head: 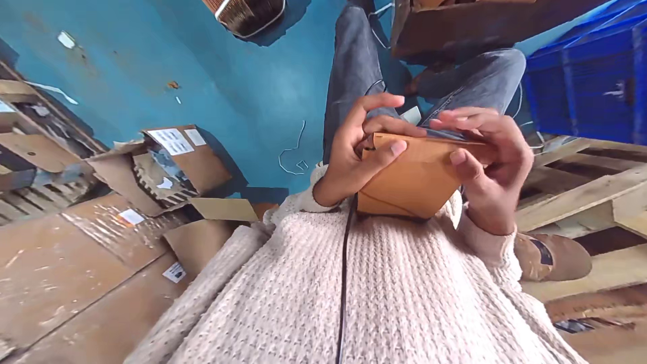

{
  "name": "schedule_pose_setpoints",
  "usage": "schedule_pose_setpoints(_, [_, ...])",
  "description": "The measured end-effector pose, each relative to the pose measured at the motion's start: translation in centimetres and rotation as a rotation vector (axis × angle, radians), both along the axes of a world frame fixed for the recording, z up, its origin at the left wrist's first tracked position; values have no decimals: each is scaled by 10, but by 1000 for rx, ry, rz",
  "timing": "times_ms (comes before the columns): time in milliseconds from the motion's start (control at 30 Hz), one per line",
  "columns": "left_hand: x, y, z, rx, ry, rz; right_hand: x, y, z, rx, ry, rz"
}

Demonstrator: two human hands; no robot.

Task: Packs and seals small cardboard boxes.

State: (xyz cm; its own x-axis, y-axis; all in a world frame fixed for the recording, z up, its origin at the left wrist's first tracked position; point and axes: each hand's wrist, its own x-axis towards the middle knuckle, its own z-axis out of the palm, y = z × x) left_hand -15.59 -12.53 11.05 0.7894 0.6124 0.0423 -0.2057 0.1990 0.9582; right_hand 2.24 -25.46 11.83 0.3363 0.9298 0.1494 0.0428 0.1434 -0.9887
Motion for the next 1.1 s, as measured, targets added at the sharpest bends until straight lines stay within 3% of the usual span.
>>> schedule_pose_setpoints(133, [3,1,13,32,137,70,7,-1,28,-135,7,28])
schedule_pose_setpoints(267, [9,0,23,-54,101,45,8,2,39,-132,-100,2])
schedule_pose_setpoints(433, [14,-6,26,62,127,-40,19,-5,47,-278,-233,86])
schedule_pose_setpoints(667, [30,-14,19,161,31,-51,50,-13,80,-524,-532,309])
schedule_pose_setpoints(767, [26,-16,21,194,189,-78,59,-8,83,-506,-643,423])
schedule_pose_setpoints(900, [15,-16,19,256,397,-193,54,-9,70,-486,-551,339])
schedule_pose_setpoints(1100, [14,-13,29,247,277,-298,56,-14,72,-438,-473,338])
